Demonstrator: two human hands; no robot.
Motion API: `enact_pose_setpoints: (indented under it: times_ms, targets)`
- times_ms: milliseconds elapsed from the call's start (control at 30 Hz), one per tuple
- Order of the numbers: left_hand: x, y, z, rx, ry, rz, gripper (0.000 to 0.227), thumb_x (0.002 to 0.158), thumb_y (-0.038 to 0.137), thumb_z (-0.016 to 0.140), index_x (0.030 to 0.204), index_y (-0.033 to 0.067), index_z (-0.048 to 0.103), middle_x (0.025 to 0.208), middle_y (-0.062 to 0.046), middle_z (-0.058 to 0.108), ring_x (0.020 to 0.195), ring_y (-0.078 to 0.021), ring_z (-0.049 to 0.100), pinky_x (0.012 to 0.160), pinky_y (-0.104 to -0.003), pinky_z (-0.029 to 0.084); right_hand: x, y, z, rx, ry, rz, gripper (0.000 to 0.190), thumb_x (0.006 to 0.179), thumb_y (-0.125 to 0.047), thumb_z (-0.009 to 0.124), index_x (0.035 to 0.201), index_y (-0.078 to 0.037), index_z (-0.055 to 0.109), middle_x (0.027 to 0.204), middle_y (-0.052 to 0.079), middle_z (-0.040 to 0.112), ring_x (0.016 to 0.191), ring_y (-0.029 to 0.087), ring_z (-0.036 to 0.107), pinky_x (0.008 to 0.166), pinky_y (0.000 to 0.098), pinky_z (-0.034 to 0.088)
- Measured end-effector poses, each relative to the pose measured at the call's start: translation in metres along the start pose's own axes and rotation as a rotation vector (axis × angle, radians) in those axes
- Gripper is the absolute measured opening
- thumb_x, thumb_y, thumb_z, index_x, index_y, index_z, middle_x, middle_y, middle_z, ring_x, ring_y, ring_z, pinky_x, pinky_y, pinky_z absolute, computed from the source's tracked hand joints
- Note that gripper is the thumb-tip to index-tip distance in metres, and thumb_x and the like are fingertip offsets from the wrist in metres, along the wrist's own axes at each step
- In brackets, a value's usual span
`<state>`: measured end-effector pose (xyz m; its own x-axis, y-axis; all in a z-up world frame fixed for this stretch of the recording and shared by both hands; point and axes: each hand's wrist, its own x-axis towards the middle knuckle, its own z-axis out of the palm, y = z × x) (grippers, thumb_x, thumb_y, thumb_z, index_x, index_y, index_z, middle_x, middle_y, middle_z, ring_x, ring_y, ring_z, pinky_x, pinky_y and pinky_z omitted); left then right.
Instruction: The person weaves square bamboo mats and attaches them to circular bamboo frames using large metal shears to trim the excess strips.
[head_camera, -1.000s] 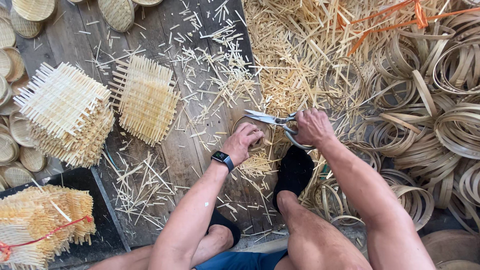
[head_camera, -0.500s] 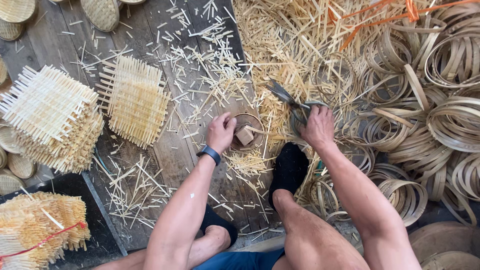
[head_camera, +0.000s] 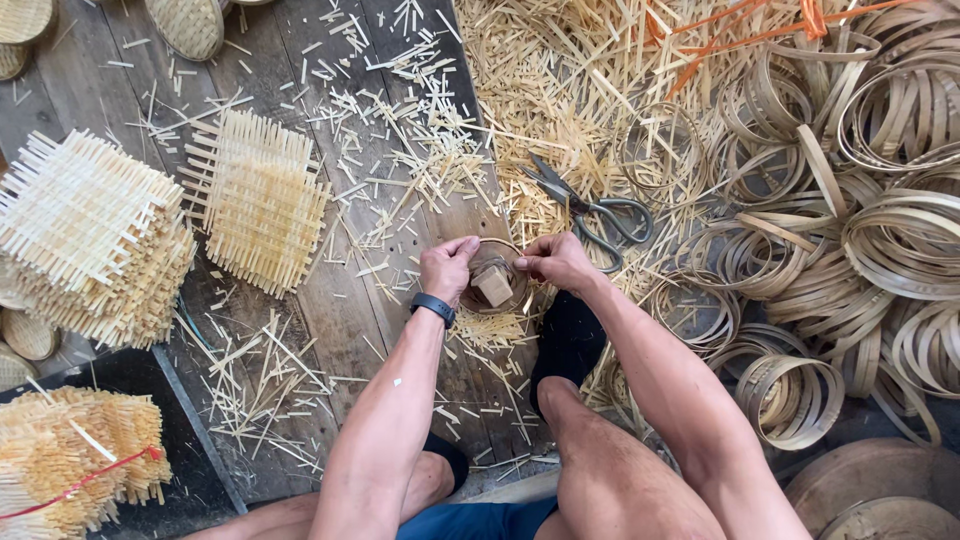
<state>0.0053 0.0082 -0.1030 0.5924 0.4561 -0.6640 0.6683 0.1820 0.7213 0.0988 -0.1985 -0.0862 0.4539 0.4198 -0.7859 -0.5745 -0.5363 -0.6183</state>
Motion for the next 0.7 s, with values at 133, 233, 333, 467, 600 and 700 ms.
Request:
enact_pose_setpoints:
  times_ms: [133, 233, 333, 467, 600, 700]
  targets:
    - [-0.010, 0.013, 0.003, 0.276, 0.111, -0.007, 0.026, 0.092, 0.020, 0.077, 0.108, 0.0001, 0.081, 0.090, -0.011, 0.080, 0.077, -0.0130, 0.070, 0.071, -0.028, 0.054, -0.001, -0.005, 0.005, 0.083, 0.043, 0.049, 0.021, 0.083, -0.018, 0.085, 0.089, 0.002, 0.079, 0.070, 0.009, 0.071, 0.057, 0.013, 0.059, 0.050, 0.0280, 0.047]
    - [0.000, 0.016, -0.005, 0.068, 0.062, -0.125, 0.029, 0.089, 0.019, 0.079, 0.108, -0.0039, 0.078, 0.101, -0.014, 0.080, 0.084, -0.0143, 0.072, 0.077, -0.029, 0.057, -0.019, -0.016, 0.003, 0.184, -0.025, 0.108, 0.023, 0.088, -0.020, 0.080, 0.095, 0.002, 0.075, 0.074, 0.010, 0.072, 0.059, 0.014, 0.064, 0.051, 0.0275, 0.051]
    - [-0.007, 0.011, -0.028, -0.224, 0.036, -0.239, 0.034, 0.094, 0.016, 0.078, 0.122, -0.0030, 0.073, 0.118, -0.012, 0.078, 0.104, -0.0087, 0.069, 0.086, -0.023, 0.049, -0.035, -0.018, 0.002, 0.354, -0.137, 0.201, 0.024, 0.089, -0.019, 0.076, 0.100, 0.001, 0.068, 0.080, 0.012, 0.075, 0.064, 0.017, 0.074, 0.055, 0.0295, 0.060]
    - [-0.053, -0.002, -0.054, -0.502, -0.165, -0.487, 0.033, 0.099, 0.015, 0.061, 0.128, -0.0012, 0.055, 0.119, -0.014, 0.073, 0.095, -0.0247, 0.071, 0.077, -0.040, 0.061, -0.029, -0.009, 0.021, 0.465, -0.092, 0.212, 0.022, 0.088, -0.011, 0.077, 0.095, 0.005, 0.063, 0.080, 0.016, 0.072, 0.064, 0.024, 0.074, 0.057, 0.0352, 0.064]
    - [-0.063, -0.022, -0.041, -0.513, -0.142, -0.412, 0.028, 0.098, 0.009, 0.060, 0.123, -0.0036, 0.059, 0.110, -0.015, 0.073, 0.093, -0.0266, 0.075, 0.077, -0.041, 0.065, -0.021, 0.001, 0.034, 0.417, -0.011, 0.226, 0.018, 0.088, -0.008, 0.077, 0.091, 0.005, 0.065, 0.077, 0.016, 0.071, 0.061, 0.026, 0.072, 0.053, 0.0369, 0.063]
    - [-0.064, -0.022, -0.039, -0.479, -0.111, -0.428, 0.025, 0.099, 0.009, 0.059, 0.121, -0.0032, 0.062, 0.108, -0.016, 0.074, 0.090, -0.0267, 0.075, 0.074, -0.039, 0.066, -0.021, -0.005, 0.038, 0.362, 0.043, 0.240, 0.022, 0.090, -0.009, 0.076, 0.094, 0.008, 0.063, 0.078, 0.017, 0.071, 0.060, 0.026, 0.073, 0.052, 0.0360, 0.062]
